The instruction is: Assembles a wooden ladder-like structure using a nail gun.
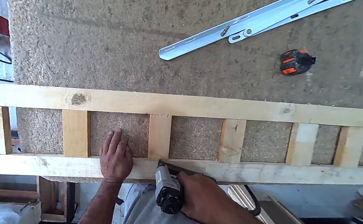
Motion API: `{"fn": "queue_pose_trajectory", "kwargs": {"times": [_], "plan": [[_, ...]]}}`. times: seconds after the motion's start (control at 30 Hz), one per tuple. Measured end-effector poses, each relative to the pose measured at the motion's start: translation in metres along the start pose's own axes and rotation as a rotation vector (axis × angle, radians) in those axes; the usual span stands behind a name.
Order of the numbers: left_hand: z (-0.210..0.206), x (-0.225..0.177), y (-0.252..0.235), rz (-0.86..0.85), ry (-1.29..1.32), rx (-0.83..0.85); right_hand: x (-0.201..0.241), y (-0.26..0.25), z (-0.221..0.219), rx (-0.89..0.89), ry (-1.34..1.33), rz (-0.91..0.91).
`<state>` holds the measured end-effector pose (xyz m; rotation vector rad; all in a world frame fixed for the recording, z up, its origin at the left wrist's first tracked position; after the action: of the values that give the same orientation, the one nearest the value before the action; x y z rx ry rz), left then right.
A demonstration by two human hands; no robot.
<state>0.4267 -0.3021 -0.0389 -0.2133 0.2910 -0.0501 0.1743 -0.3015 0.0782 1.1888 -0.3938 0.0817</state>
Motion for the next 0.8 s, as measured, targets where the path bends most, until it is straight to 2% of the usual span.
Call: {"fn": "queue_pose_trajectory", "kwargs": {"times": [0.6,0.67,0.8], "plan": [[0.003,0.003,-0.001,0.007,0.009,0.009,-0.019,0.006,-0.004,-0.06,0.004,0.008],[0.004,0.003,-0.002,0.005,0.01,0.04,-0.016,0.008,-0.005,-0.056,0.002,-0.032],[0.009,0.003,-0.002,0.028,0.111,0.137,0.005,0.027,-0.018,-0.041,0.045,-0.243]]}}
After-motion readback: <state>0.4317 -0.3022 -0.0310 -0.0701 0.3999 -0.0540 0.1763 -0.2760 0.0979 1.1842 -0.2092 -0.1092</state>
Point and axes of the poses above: each hand's wrist, its own y-axis away from the middle knuckle, its own z-axis out of the back of the hand, x = y × z, the point moved 4 cm from there along -y, towards the middle knuckle, and after that the axes turned 8 degrees about -x, right-handed, at the moved point
